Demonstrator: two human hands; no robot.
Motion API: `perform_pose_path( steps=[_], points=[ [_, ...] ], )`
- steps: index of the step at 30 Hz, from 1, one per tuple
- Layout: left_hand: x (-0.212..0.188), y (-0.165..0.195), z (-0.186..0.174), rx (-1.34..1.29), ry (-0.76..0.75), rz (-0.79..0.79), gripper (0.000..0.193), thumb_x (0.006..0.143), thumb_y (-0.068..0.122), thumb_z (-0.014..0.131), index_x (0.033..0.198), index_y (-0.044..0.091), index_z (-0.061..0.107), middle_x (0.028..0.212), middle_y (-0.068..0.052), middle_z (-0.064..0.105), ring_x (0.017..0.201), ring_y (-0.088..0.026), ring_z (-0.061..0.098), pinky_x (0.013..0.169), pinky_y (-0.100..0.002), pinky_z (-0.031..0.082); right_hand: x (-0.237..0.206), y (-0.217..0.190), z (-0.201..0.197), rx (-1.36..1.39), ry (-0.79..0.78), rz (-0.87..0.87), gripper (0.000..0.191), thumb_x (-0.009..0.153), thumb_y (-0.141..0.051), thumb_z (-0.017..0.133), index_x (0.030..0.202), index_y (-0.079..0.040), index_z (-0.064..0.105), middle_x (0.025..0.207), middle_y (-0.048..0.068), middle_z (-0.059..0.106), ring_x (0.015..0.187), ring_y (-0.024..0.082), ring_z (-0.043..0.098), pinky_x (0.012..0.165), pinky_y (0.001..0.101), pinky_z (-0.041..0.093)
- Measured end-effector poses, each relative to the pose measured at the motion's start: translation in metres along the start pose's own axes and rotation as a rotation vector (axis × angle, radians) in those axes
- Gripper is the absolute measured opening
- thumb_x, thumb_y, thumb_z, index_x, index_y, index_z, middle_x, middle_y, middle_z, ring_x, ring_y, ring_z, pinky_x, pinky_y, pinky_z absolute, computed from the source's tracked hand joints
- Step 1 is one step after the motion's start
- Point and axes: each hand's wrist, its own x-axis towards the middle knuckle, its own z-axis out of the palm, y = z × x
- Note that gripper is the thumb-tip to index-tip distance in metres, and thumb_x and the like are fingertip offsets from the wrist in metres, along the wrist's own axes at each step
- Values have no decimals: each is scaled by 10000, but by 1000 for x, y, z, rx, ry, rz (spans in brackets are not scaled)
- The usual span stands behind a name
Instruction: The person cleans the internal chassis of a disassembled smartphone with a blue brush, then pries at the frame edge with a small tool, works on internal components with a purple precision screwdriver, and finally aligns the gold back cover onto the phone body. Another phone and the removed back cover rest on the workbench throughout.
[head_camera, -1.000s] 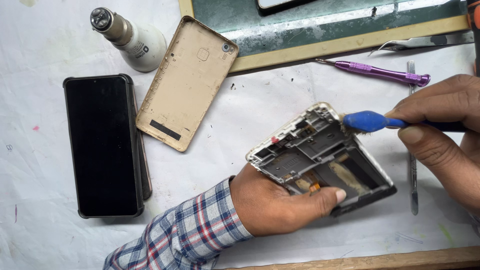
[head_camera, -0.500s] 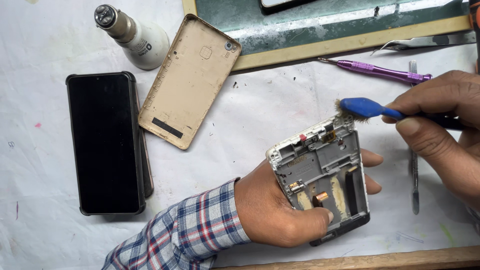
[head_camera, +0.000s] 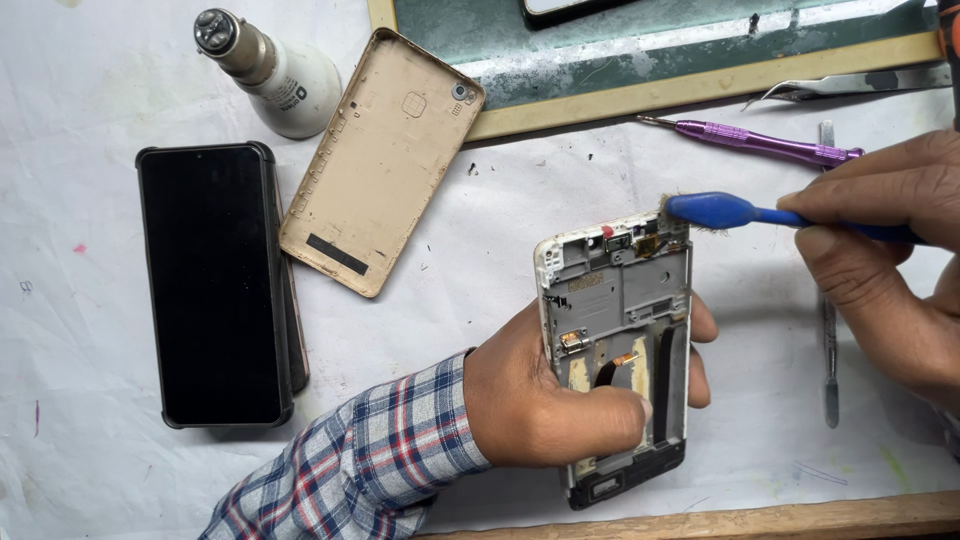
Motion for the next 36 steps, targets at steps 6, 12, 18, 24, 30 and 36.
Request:
perform_pose_path(
  steps=[6, 12, 18, 24, 30, 36],
  points=[
    [1, 8, 2, -24, 20, -109, 546, 817, 190, 623, 1322, -14, 590, 1046, -135, 741, 923, -189, 696, 852, -352, 614, 1, -9, 0, 2, -4, -39, 182, 941, -38, 687, 1120, -8, 673, 1048, 161, 692, 763, 159, 628, 658, 296, 516],
    [1, 8, 5, -154, -3, -129, 544, 804, 247, 668, 1275, 7, 538, 1091, -68, 662, 967, -173, 696, 843, -345, 609, -2, -8, 4, 115, -20, 2, 162, 929, -20, 679, 1092, -19, 677, 1032, 154, 689, 767, 158, 670, 667, 287, 565],
    [-1, 8, 0, 15, -83, -152, 445, 884, 305, 726, 1188, -12, 656, 978, -110, 706, 909, -187, 697, 837, -339, 596, -3, -10, 3, 201, -74, 42, 169, 903, -25, 689, 1071, -39, 699, 987, 132, 721, 774, 171, 666, 659, 287, 541],
    [2, 11, 4, 158, -104, -227, 454, 775, 377, 679, 1100, 60, 694, 875, -48, 712, 790, -169, 694, 713, -314, 587, -3, -18, 5, 264, -46, -25, 163, 910, -19, 675, 1070, -40, 697, 974, 142, 721, 799, 181, 700, 672, 282, 573],
    [5, 11, 6, 374, -83, -269, 521, 755, 440, 699, 1126, 75, 714, 846, -54, 708, 767, -183, 704, 649, -326, 556, 3, -23, 3, 245, -49, -48, 157, 915, -15, 662, 1066, -32, 696, 968, 148, 723, 850, 210, 754, 704, 306, 634],
    [9, 6, 5, -36, -129, -231, 731, 787, 418, 729, 1314, -64, 575, 945, -92, 680, 868, -183, 677, 757, -312, 567, 6, -20, 3, 260, -25, -49, 169, 923, -16, 653, 1086, -43, 685, 1011, 153, 703, 909, 222, 744, 776, 308, 650]
  ],
)
